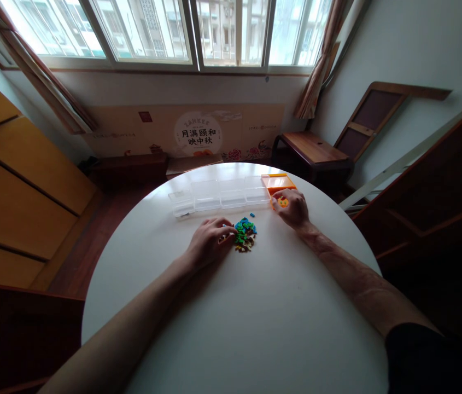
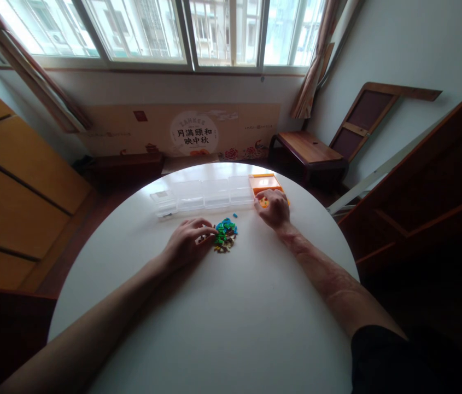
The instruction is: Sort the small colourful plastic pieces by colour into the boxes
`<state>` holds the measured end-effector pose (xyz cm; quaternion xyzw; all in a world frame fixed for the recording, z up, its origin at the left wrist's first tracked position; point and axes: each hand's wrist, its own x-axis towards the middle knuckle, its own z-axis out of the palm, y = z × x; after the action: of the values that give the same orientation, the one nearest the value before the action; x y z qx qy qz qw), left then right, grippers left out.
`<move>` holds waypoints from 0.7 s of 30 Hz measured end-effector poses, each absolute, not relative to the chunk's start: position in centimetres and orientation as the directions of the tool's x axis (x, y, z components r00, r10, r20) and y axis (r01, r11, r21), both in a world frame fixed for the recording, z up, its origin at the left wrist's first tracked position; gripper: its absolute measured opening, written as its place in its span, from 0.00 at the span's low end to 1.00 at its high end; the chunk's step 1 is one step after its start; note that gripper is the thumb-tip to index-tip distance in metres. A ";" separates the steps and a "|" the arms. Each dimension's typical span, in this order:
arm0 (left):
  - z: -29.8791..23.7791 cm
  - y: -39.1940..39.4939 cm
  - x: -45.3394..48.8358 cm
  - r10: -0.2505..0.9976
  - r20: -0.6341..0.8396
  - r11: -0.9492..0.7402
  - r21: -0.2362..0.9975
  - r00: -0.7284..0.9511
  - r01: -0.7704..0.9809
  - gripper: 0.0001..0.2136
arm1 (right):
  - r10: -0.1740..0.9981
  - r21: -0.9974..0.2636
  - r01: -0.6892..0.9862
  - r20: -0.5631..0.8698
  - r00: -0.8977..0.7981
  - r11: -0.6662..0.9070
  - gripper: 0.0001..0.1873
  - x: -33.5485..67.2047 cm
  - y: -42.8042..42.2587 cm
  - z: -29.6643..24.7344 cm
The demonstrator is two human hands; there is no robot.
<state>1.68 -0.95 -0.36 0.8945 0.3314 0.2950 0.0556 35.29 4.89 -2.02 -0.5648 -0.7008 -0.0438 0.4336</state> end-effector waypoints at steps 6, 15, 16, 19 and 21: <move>-0.1 -1.2 1.9 0.656 0.501 -0.751 0.363 0.565 0.552 0.06 | 0.700 -0.383 0.783 0.709 -0.092 0.491 0.06 34.3 3.8 -0.7; 0.6 -1.3 2.3 0.822 0.434 -0.538 0.805 0.368 0.251 0.09 | 0.522 -0.317 0.436 0.680 -0.514 0.842 0.04 29.3 0.4 0.5; 0.7 -1.3 2.3 0.830 0.423 -0.521 0.820 0.363 0.237 0.10 | 0.512 -0.316 0.417 0.670 -0.538 0.852 0.05 28.9 0.3 0.4; 0.8 -1.4 2.5 0.841 0.396 -0.494 0.841 0.369 0.222 0.11 | 0.503 -0.330 0.386 0.651 -0.568 0.862 0.07 28.5 0.2 0.0; 0.8 -1.4 2.6 0.836 0.389 -0.494 0.841 0.387 0.221 0.12 | 0.508 -0.343 0.380 0.658 -0.556 0.859 0.08 28.6 0.3 -0.2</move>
<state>2.56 -1.42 0.81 0.7512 0.3517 0.4274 0.3596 28.59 0.25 -0.19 -0.2528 -0.8783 0.0809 0.3977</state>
